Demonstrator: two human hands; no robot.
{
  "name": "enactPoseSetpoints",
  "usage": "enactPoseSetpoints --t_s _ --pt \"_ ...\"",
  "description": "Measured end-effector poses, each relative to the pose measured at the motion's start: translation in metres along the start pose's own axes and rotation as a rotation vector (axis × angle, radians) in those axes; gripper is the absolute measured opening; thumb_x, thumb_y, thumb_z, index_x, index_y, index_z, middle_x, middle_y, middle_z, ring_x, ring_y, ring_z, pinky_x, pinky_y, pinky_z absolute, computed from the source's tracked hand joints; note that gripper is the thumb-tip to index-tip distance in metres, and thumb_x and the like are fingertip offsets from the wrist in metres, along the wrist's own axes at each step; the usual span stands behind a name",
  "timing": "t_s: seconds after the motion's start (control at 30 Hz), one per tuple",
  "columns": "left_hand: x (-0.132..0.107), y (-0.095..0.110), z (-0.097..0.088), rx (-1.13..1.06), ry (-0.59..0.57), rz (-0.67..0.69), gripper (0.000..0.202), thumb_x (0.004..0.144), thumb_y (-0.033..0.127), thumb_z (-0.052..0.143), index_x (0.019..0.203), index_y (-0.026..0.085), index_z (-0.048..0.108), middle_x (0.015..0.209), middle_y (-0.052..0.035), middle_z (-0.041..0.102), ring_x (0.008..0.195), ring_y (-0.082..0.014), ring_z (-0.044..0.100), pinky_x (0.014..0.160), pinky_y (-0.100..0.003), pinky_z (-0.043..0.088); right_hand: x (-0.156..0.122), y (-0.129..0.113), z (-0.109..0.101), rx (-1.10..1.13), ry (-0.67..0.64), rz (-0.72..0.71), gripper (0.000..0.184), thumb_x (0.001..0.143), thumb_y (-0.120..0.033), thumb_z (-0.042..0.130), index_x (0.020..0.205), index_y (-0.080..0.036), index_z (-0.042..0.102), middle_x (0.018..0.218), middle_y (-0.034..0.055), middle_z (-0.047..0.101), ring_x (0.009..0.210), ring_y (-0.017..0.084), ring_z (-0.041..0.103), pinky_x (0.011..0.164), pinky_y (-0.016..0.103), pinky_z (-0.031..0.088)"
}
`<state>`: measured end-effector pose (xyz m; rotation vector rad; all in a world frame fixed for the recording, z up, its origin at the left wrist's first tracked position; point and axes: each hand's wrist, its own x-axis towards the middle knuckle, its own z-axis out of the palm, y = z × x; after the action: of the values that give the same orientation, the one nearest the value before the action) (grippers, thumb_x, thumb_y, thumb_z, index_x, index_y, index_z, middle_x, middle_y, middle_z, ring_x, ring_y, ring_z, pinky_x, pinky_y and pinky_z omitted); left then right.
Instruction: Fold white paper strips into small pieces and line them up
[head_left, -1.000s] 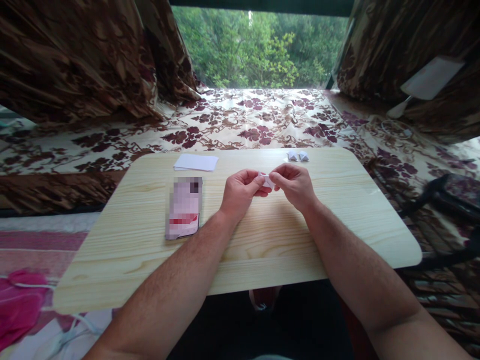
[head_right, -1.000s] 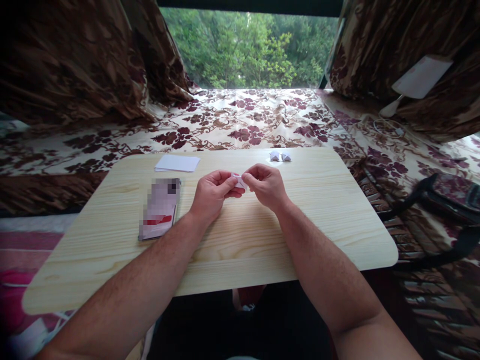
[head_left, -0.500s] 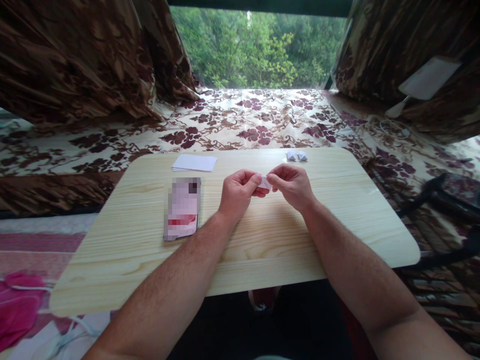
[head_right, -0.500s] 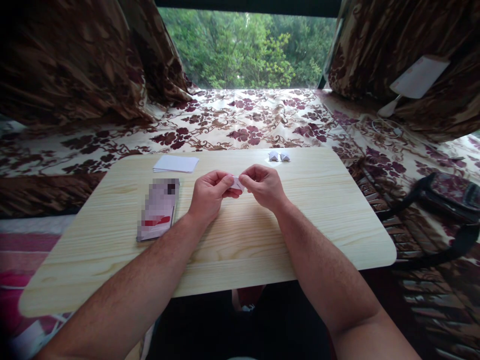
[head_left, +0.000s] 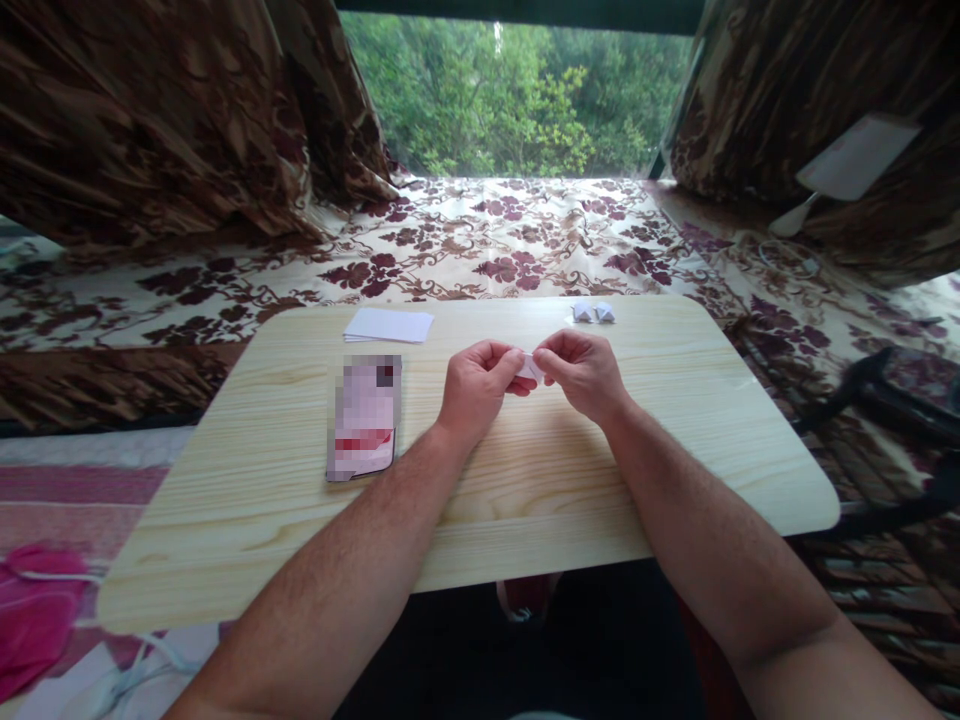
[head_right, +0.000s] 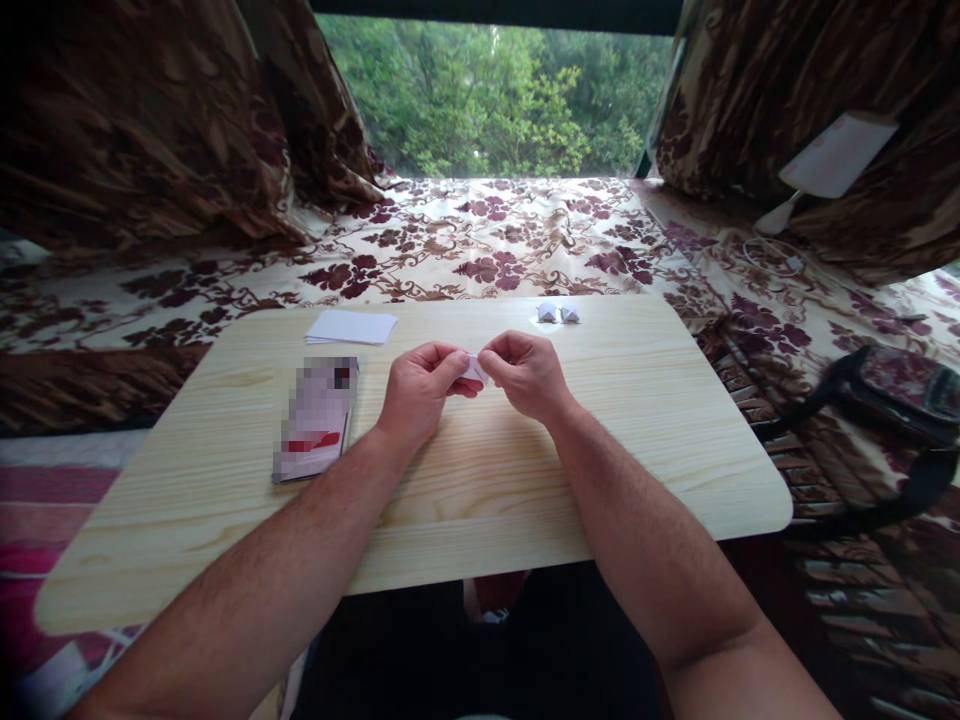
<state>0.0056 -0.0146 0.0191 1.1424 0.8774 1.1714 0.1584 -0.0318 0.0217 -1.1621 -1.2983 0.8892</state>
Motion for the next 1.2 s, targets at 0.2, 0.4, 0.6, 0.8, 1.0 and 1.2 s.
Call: enactPoseSetpoints --t_s 0.2,0.4,0.6,0.8,1.0,1.2 --pt "0.0001 -0.0020 -0.0019 0.006 -0.047 0.031 0.030 0.072 0.040 0.079 0.081 0.013 0.069 0.067 -0.0053 0.071 0.060 -0.0172 0.070 0.056 -0.027 0.058 -0.0007 -0.0026 0.0012 0.003 0.007 0.001 0.019 0.077 -0.032 0.071 0.068 -0.017 0.064 0.054 -0.0020 0.061 0.048 0.009 0.051 0.046 0.023 0.039" --pt "0.0002 -0.0023 -0.0020 0.022 -0.030 0.023 0.030 0.071 0.040 0.079 0.078 0.013 0.068 0.065 -0.0046 0.071 0.056 -0.0163 0.068 0.054 -0.027 0.057 -0.0012 -0.0024 0.0019 -0.009 -0.011 0.000 0.019 0.077 -0.032 0.070 0.068 -0.017 0.064 0.055 -0.0022 0.060 0.049 0.009 0.050 0.047 0.023 0.039" --pt "0.0006 -0.0027 -0.0015 0.027 -0.018 0.026 0.028 0.071 0.037 0.080 0.077 0.013 0.068 0.063 -0.0038 0.070 0.055 -0.0160 0.067 0.053 -0.026 0.056 -0.0029 -0.0035 0.0039 -0.028 0.006 -0.009 0.015 0.077 -0.028 0.068 0.068 -0.016 0.063 0.054 -0.0028 0.058 0.048 0.008 0.048 0.046 0.023 0.035" --pt "0.0016 -0.0051 -0.0018 0.023 -0.003 0.016 0.025 0.071 0.035 0.079 0.075 0.013 0.067 0.063 -0.0022 0.068 0.054 -0.0156 0.067 0.052 -0.026 0.054 -0.0044 -0.0028 0.0059 -0.039 0.022 -0.024 0.015 0.077 -0.027 0.066 0.067 -0.016 0.063 0.054 -0.0028 0.058 0.049 0.008 0.047 0.047 0.022 0.034" --pt "0.0017 -0.0065 -0.0017 -0.009 -0.005 0.016 0.021 0.072 0.032 0.077 0.072 0.014 0.066 0.063 -0.0006 0.066 0.055 -0.0120 0.063 0.053 -0.023 0.051 -0.0055 -0.0039 0.0083 -0.048 0.034 -0.038 0.014 0.076 -0.026 0.066 0.067 -0.016 0.063 0.055 -0.0027 0.059 0.049 0.008 0.046 0.046 0.022 0.033" --pt "0.0019 -0.0064 -0.0021 0.039 0.011 0.059 0.023 0.073 0.034 0.077 0.072 0.015 0.066 0.063 0.0005 0.064 0.055 -0.0106 0.059 0.055 -0.023 0.051 -0.0057 -0.0055 0.0088 -0.054 0.036 -0.027 0.014 0.077 -0.026 0.065 0.067 -0.016 0.062 0.054 -0.0032 0.057 0.049 0.008 0.045 0.046 0.022 0.033"
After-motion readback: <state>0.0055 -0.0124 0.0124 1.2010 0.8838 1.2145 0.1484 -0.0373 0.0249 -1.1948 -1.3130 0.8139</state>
